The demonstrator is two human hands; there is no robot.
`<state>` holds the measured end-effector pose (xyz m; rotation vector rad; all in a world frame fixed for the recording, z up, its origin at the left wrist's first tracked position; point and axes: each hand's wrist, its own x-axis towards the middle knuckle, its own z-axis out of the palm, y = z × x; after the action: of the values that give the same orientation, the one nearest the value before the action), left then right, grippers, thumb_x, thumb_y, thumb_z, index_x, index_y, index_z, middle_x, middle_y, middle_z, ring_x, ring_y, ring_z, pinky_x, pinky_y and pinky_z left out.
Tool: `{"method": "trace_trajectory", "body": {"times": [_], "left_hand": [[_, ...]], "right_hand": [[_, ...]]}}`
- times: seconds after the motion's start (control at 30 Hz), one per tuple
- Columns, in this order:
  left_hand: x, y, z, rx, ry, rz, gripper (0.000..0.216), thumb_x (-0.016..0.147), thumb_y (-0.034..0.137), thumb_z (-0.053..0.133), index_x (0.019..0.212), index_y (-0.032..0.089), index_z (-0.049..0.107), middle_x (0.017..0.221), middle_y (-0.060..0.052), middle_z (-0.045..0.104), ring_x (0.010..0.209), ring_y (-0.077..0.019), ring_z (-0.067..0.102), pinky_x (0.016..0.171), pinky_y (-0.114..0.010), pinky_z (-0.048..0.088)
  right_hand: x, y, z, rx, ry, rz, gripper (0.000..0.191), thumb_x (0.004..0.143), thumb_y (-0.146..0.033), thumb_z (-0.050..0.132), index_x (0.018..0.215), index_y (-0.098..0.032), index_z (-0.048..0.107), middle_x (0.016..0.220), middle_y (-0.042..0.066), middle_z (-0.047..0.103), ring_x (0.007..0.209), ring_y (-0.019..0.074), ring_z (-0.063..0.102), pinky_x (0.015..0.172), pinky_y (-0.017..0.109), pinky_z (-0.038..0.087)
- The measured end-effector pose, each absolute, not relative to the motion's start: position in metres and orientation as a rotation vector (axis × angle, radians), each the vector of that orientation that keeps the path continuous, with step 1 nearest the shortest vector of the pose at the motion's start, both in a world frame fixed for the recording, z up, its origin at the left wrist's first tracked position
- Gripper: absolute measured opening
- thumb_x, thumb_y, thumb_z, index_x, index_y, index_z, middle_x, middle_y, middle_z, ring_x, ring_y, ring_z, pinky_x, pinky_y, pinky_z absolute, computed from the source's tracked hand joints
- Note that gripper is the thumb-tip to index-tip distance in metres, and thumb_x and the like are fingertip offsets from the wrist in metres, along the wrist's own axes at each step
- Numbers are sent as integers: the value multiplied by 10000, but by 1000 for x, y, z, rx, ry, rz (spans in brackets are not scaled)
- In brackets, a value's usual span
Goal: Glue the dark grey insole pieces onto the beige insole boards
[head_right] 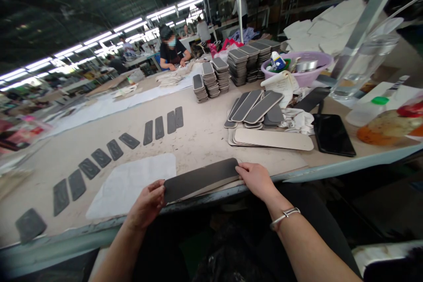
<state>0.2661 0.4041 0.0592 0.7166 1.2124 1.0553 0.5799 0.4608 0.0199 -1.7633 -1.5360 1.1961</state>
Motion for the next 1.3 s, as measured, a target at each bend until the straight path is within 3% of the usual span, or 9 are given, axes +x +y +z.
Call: {"method": "trace_trajectory", "body": {"times": [0.17,0.37,0.57,0.93,1.3], "left_hand": [[266,416,31,905,1541,859,307,639,404,709,660,140,553,447,63,426,383,-37,311,390,-162,178],[264,425,9,1137,1790,729,285,617,424,665,614,145,607,520,5,562,470,-106,472,463,-202,305],[263,426,6,1466,1996,483,270,740,393,535,629,172,643,575,-25,621,584,-163,566,539,-242,352],[271,424,12,1606,2113,219,300,809,419,500,723,185,666,651,-49,666,650,-178,604,577,-257,378],[280,424,16,1840,2176,-26,286,879,348,424,778,172,624,796,-76,686,750,-192,624,641,-267,381]], "right_hand": [[586,471,15,-1975,-1582,913,295,742,-334,586,978,-159,615,794,50,652,774,194,592,731,291,408],[585,473,17,-2094,-1640,840,173,712,-351,617,793,-199,626,744,26,656,729,182,600,684,276,417],[586,474,19,-2138,-1721,835,191,719,-403,599,773,-224,640,730,11,659,732,194,601,664,294,409],[596,481,6,-2178,-1851,829,298,724,-512,575,787,-235,663,718,41,665,691,230,591,648,365,377],[583,479,16,-2175,-1741,780,230,658,-435,574,727,-235,665,644,0,647,649,200,598,590,309,405]]}}
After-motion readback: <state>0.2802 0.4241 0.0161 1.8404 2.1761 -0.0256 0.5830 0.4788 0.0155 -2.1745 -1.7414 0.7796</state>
